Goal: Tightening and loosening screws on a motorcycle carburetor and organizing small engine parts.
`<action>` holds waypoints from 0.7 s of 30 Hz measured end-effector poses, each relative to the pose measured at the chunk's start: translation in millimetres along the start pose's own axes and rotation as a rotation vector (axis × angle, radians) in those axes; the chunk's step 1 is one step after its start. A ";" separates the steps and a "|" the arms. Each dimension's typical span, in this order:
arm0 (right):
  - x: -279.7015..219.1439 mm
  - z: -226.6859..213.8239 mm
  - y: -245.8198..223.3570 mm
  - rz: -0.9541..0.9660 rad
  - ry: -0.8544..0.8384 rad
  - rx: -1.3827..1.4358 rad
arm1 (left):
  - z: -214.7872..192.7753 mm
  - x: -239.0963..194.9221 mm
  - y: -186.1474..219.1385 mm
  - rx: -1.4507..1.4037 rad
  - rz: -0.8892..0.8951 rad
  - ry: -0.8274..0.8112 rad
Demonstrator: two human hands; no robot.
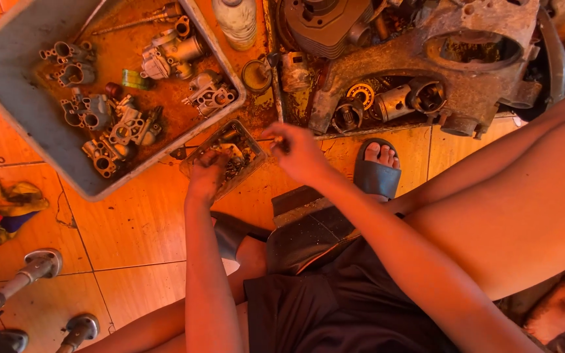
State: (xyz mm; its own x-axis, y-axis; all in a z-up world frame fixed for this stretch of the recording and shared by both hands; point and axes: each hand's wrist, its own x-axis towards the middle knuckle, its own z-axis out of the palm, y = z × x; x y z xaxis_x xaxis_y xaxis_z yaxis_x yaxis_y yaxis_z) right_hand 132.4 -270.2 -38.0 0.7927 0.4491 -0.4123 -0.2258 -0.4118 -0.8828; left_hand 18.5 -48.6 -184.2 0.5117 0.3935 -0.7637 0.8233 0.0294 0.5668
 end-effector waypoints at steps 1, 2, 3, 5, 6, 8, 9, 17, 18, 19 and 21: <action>10.3 12.2 18.5 -0.009 -0.045 0.007 | -0.8 -8.0 4.8 -0.037 -0.011 -0.044; 18.6 25.5 37.3 -0.012 -0.090 0.015 | -2.0 -17.7 7.9 -0.071 -0.026 -0.091; 15.9 29.6 43.0 -0.014 -0.088 0.019 | 0.5 -19.9 5.5 -0.067 -0.024 -0.090; 13.1 40.1 52.1 -0.006 -0.134 -0.112 | 1.7 -23.4 2.0 -0.156 0.005 -0.142; 14.3 43.9 51.7 -0.010 -0.129 -0.111 | 1.4 -26.3 3.5 -0.153 0.011 -0.143; 16.4 50.9 51.4 0.078 -0.236 -0.113 | 1.8 -32.1 5.9 -0.204 0.024 -0.158; 19.0 54.3 60.3 0.076 -0.231 -0.114 | 4.4 -44.6 21.6 -0.203 0.029 -0.161; 46.7 84.7 138.5 0.197 -0.193 -0.054 | -0.3 -54.3 44.8 -0.261 -0.005 -0.135; 45.4 80.9 133.9 0.195 -0.194 -0.058 | -3.9 -59.8 51.9 -0.265 -0.004 -0.135; 44.2 77.1 129.2 0.242 -0.183 -0.036 | -7.6 -65.4 59.1 -0.268 -0.069 -0.094; 47.3 73.0 128.9 0.284 -0.173 -0.018 | -9.2 -57.8 53.5 -0.274 -0.131 -0.050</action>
State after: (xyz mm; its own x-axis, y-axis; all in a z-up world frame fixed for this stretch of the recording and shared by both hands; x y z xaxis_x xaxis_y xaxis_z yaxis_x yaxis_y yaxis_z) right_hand 99.5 -244.2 -187.7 0.5912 0.4419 -0.6746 -0.4124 -0.5532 -0.7238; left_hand 30.7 -61.3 -106.9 0.4223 0.3242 -0.8465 0.7898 0.3266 0.5191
